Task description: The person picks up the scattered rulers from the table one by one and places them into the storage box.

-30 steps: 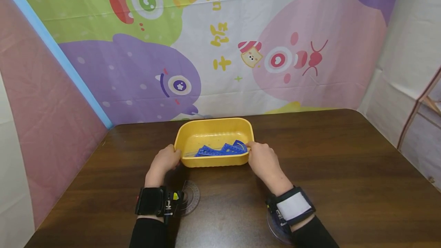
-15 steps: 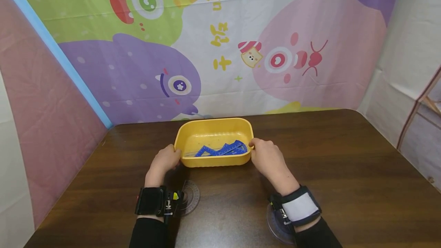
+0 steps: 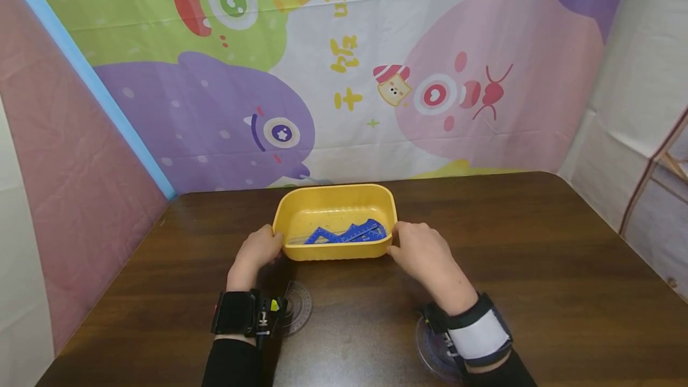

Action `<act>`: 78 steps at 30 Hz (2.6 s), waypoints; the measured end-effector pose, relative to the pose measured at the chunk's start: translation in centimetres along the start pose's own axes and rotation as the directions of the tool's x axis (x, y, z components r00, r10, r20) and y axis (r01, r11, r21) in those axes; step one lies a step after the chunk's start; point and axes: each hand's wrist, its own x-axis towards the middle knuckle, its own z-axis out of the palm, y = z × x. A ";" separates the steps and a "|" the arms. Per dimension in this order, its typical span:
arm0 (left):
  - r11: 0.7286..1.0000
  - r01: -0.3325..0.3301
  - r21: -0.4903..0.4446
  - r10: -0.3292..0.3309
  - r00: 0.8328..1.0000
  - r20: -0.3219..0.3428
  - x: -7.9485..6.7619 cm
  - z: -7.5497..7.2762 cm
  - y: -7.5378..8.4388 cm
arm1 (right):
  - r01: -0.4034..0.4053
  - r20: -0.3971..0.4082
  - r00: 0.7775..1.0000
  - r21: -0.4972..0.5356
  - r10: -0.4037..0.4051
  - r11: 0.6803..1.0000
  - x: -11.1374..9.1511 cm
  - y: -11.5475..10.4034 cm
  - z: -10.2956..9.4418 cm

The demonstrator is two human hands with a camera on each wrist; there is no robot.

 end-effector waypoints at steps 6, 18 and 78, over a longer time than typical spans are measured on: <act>1.000 -0.003 0.004 0.003 1.000 -0.008 0.0 -0.1 0.2 | 0.025 0.019 1.000 -0.042 -0.024 0.999 -1.1 -0.2 -1.0; 1.000 -0.016 0.003 0.016 1.000 -0.007 0.0 0.0 0.0 | -0.040 0.180 0.982 -0.103 0.058 0.994 -2.4 -0.4 -2.0; 0.999 0.002 -0.033 -0.002 1.000 0.004 0.0 -0.2 -0.2 | -0.042 0.335 0.934 -0.243 0.125 0.969 -4.5 0.8 2.3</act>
